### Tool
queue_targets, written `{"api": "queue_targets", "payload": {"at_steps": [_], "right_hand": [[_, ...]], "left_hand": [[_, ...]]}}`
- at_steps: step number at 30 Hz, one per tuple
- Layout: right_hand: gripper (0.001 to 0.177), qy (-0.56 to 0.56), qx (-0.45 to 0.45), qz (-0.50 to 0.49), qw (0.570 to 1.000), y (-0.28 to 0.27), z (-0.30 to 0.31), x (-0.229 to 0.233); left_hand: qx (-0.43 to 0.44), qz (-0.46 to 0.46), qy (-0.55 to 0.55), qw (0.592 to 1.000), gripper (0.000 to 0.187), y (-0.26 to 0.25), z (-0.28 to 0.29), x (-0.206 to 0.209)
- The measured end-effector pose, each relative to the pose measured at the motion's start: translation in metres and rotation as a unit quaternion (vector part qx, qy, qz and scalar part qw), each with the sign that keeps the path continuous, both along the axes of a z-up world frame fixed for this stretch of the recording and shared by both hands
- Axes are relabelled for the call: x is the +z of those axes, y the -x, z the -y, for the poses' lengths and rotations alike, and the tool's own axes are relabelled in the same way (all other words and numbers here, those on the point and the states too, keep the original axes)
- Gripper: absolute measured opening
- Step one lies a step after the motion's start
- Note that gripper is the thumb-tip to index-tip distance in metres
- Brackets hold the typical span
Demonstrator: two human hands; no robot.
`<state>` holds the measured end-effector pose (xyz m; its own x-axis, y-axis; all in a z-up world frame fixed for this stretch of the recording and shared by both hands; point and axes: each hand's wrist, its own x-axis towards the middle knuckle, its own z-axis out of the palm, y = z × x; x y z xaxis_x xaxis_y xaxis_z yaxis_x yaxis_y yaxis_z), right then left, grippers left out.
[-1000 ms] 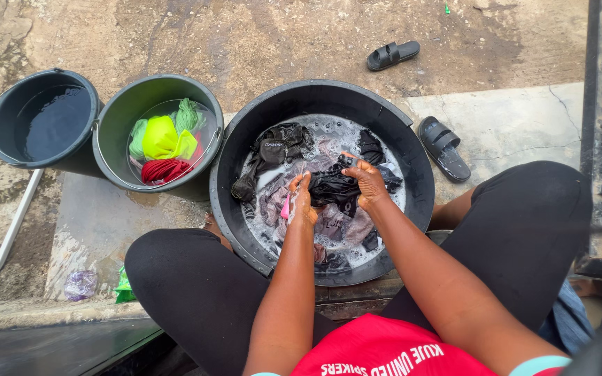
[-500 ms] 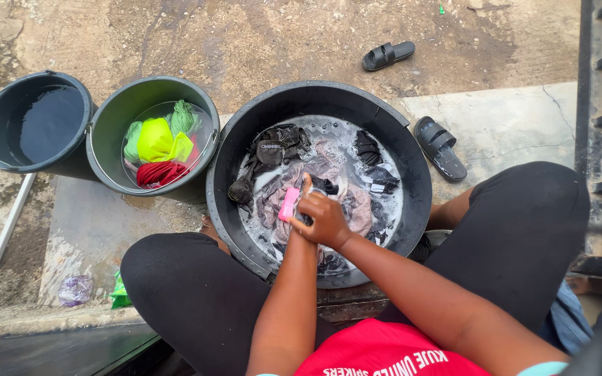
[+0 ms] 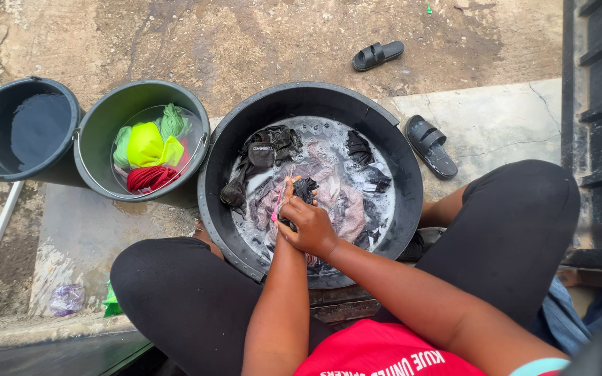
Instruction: The person washes laundry by hand in a basin, applying bar soap and scrubbing each item individually before rinsing.
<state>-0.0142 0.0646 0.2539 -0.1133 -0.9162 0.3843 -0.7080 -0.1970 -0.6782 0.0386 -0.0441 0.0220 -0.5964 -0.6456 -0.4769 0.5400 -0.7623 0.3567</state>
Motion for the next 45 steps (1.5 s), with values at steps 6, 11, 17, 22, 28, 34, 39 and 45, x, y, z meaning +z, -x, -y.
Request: {"api": "queue_targets", "payload": {"at_steps": [6,11,17,22,28,34,39,45], "right_hand": [[0.018,-0.019,-0.131,-0.044,0.990,0.074,0.045,-0.020],[0.041,-0.084,-0.306,0.049,0.947,0.150,0.072,-0.046],[0.029,-0.137,-0.340,0.023,0.930,0.170,0.078,-0.080],[0.070,-0.292,-0.158,-0.065,0.941,0.146,0.081,-0.120],[0.078,-0.375,-0.105,-0.160,0.907,0.140,0.079,-0.165],[0.075,-0.429,-0.103,-0.156,0.884,0.151,0.077,-0.232],[0.058,-0.517,-0.113,-0.090,0.844,0.163,0.093,-0.248],[0.043,-0.397,-0.191,0.072,0.895,0.187,0.131,-0.191]], "left_hand": [[0.045,0.086,-0.022,0.995,0.046,0.049,-0.030,0.061],[0.099,0.288,0.032,0.952,0.055,0.042,0.013,0.140],[0.231,0.158,0.045,0.959,0.062,0.005,0.022,0.121],[0.202,0.207,0.018,0.957,0.058,0.017,0.003,0.099],[0.126,0.227,0.038,0.965,0.050,0.032,-0.011,0.098],[0.077,0.238,0.000,0.968,0.041,0.039,-0.020,0.080],[0.046,0.249,-0.007,0.967,0.039,0.040,-0.024,0.071],[0.060,0.191,-0.028,0.979,0.046,0.040,-0.017,0.074]]}}
